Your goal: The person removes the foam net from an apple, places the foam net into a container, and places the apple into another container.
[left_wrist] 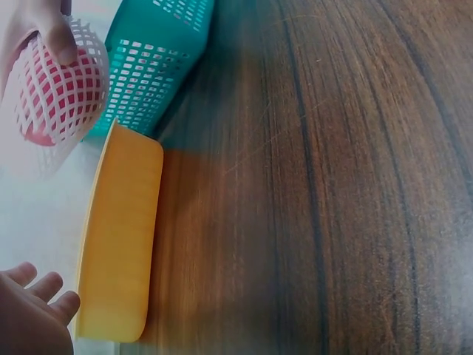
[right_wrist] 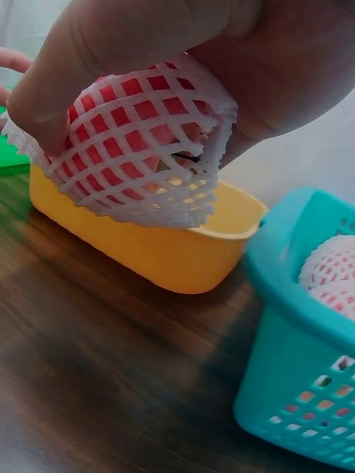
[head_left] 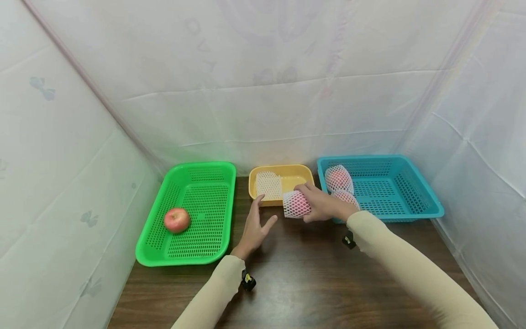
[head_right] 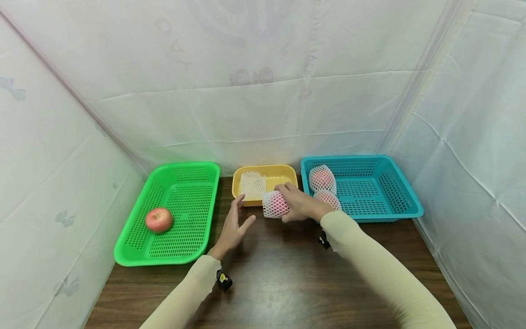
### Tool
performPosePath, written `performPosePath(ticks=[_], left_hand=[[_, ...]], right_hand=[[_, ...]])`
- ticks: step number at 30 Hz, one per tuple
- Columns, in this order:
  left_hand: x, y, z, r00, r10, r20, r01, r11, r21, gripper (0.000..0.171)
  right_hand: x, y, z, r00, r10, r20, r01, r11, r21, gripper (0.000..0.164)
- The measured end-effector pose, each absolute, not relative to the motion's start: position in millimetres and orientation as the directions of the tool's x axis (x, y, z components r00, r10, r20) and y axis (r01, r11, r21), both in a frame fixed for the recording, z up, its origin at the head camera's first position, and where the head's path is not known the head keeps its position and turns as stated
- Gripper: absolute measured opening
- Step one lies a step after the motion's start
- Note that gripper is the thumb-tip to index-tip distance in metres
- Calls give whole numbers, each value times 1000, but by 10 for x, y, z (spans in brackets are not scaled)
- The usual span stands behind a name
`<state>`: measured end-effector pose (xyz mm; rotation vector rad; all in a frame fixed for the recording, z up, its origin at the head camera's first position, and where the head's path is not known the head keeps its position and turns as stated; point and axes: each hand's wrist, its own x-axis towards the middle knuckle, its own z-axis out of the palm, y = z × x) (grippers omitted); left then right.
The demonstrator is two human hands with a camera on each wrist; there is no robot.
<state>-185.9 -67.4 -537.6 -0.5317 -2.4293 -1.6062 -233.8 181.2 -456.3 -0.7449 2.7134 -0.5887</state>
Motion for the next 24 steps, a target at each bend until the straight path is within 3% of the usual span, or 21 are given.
performPosePath(ticks=[24], left_hand=[[-1796,-733,-5384,-931,178,318,362,348,865,72]], right_hand=[[-2256,1584,-4756,-801,-588,-110,-478,740,-474,89]])
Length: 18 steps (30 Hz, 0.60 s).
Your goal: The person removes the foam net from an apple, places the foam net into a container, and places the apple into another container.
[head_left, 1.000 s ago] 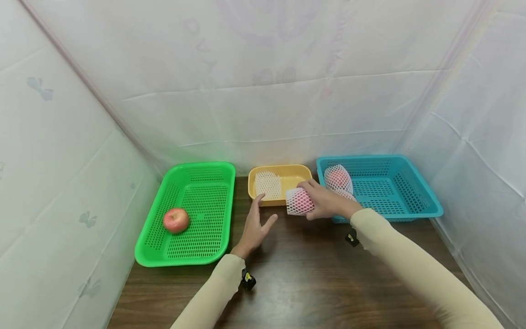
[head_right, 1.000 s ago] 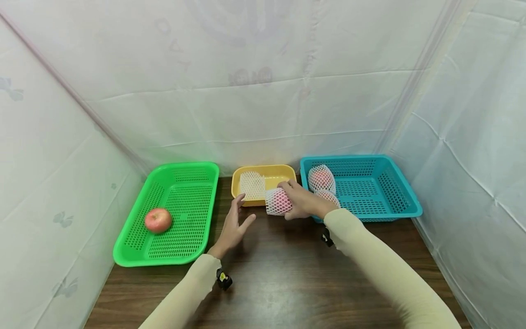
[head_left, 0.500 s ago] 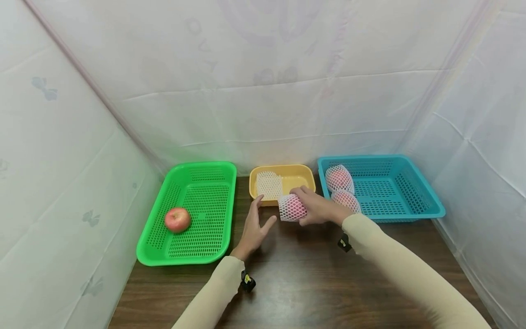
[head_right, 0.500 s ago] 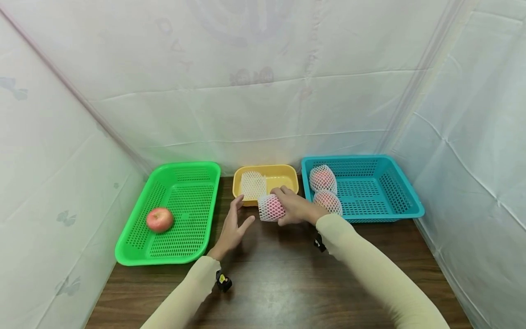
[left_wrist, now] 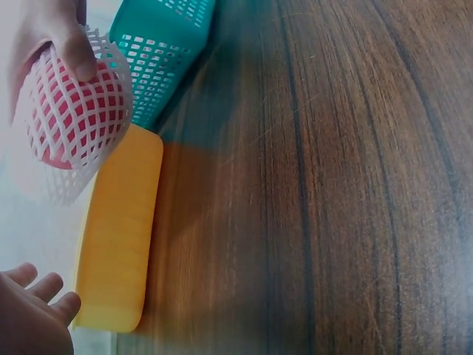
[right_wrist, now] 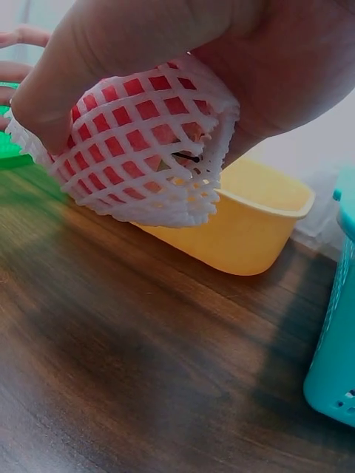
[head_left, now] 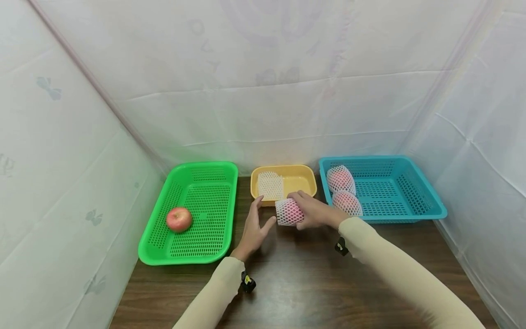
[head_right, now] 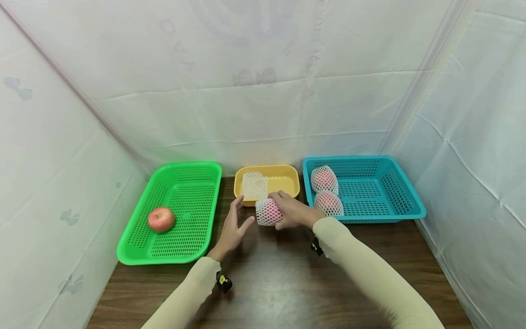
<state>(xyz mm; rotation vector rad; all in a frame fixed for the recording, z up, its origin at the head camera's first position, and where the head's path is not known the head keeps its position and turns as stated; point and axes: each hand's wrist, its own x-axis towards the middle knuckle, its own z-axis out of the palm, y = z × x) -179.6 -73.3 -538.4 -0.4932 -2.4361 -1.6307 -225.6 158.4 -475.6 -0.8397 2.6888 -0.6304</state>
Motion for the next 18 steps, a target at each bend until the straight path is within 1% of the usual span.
performPosePath(ticks=[8,12,18], left_hand=[[-1779,-764,-5380,-941,170,292,335,368,867,74],[-1771,-764,-5383,-946,164,279,322,373,870,72],[-1750,-779,-5415,-943,165,288,330,360,873,73]], right_hand=[[-2277,1549,-4817,-805,-579,-128,-459,745,-485,91],[-2282,1528,-4841,-806,-575,-137,-450,747,-490,90],[-2266,1497,-4858,-794,-595,-130,-458,724,-515,89]])
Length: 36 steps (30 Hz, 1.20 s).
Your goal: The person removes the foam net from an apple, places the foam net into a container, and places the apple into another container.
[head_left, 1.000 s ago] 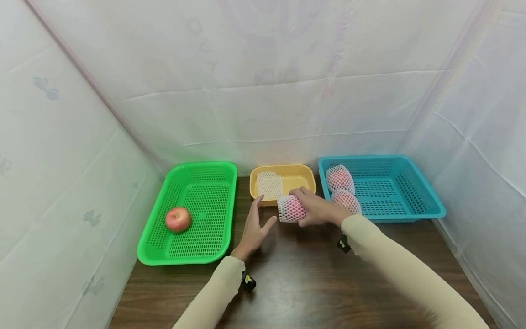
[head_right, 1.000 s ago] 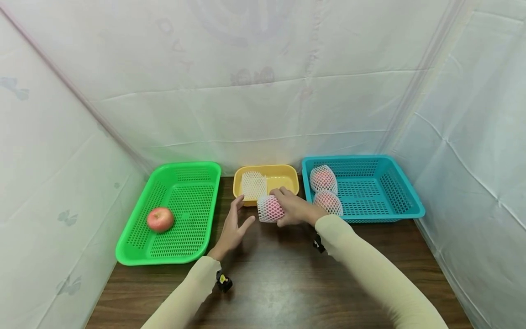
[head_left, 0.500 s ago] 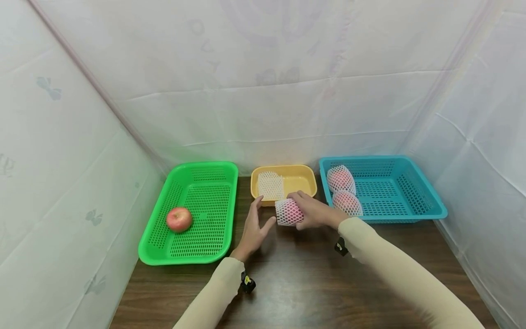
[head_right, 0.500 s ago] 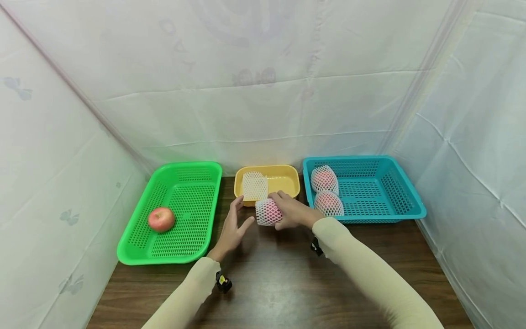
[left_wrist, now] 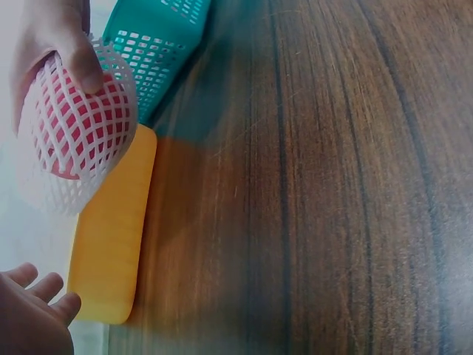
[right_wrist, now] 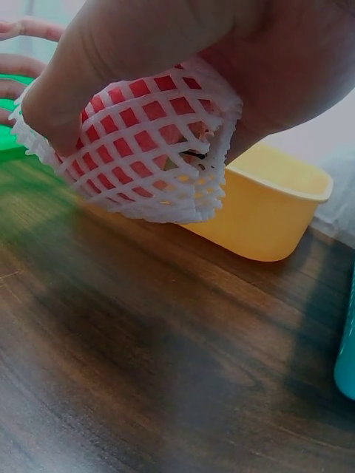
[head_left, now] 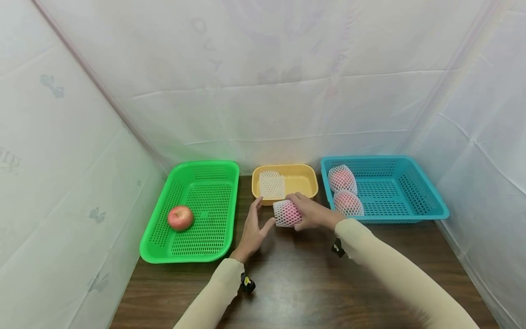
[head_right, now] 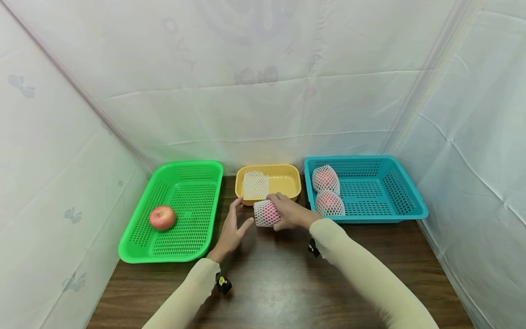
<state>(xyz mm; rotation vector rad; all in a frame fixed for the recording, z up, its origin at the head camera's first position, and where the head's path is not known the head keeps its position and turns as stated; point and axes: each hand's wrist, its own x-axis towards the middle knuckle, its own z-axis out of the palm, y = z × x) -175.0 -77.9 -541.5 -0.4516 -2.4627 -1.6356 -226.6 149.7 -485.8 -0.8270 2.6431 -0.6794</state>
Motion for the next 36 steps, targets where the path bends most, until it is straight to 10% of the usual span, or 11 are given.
performPosePath(ticks=[36], left_hand=[[-1709,-831,-5457,-950,156,272,310,350,884,68]], right_hand=[[-2286,1404,-5112,-781,-604,-159,-453,723,-522,91]])
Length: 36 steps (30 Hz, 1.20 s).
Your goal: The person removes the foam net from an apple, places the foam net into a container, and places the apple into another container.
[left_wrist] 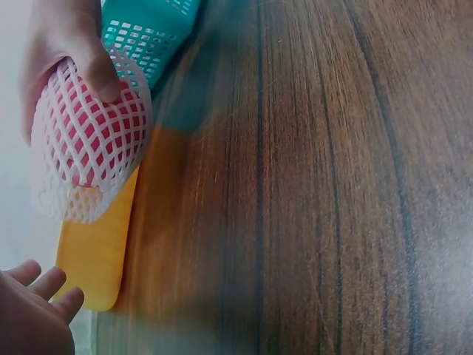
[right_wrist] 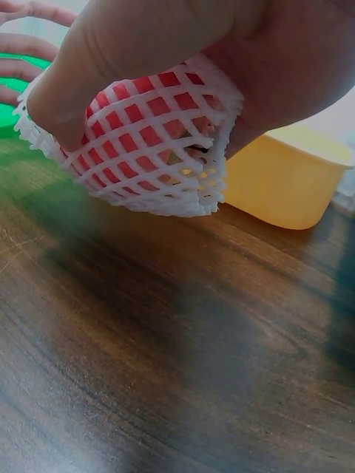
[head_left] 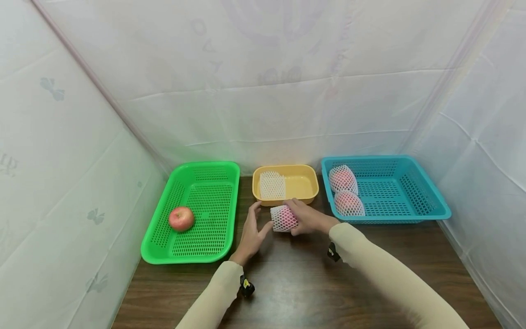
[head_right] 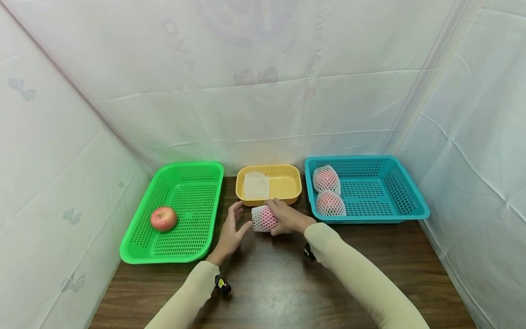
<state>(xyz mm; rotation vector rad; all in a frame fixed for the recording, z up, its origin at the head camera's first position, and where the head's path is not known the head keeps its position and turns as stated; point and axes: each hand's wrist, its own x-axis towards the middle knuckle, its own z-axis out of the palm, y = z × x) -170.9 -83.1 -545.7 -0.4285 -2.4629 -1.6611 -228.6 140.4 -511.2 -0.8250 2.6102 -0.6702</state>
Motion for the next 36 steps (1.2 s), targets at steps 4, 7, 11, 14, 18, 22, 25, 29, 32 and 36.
performPosePath(ticks=[4,7,11,14,18,22,25,29,32,36], left_hand=[[-1716,-834,-5470,-951,159,264,304,332,893,67],[-1722,-834,-5488,-957,152,248,285,330,900,65],[-1732,-832,-5522,-960,143,239,274,327,905,62],[-1742,-830,-5552,-961,139,240,272,302,914,60],[-1745,-821,-5562,-963,134,232,263,293,919,59],[-1741,-814,-5541,-965,132,228,258,302,918,59],[-1740,-814,-5536,-964,134,230,261,303,917,59],[-1738,-817,-5542,-965,139,224,258,326,909,60],[-1737,-817,-5549,-965,142,220,256,338,906,61],[-1736,-816,-5552,-965,143,219,256,345,903,61]], right_hand=[[-2285,1388,-5153,-783,-598,-171,-428,717,-550,90],[-2287,1371,-5180,-781,-600,-171,-424,711,-561,89],[-2297,1347,-5216,-780,-604,-163,-434,710,-554,88],[-2305,1335,-5249,-776,-612,-153,-452,710,-540,89],[-2307,1319,-5287,-766,-628,-136,-487,705,-516,89],[-2303,1312,-5309,-762,-635,-125,-504,703,-502,90],[-2299,1310,-5310,-766,-631,-127,-498,706,-504,89],[-2295,1298,-5306,-766,-627,-139,-493,712,-500,89],[-2292,1289,-5308,-763,-631,-143,-498,713,-493,88],[-2285,1283,-5315,-760,-635,-141,-503,711,-492,89]])
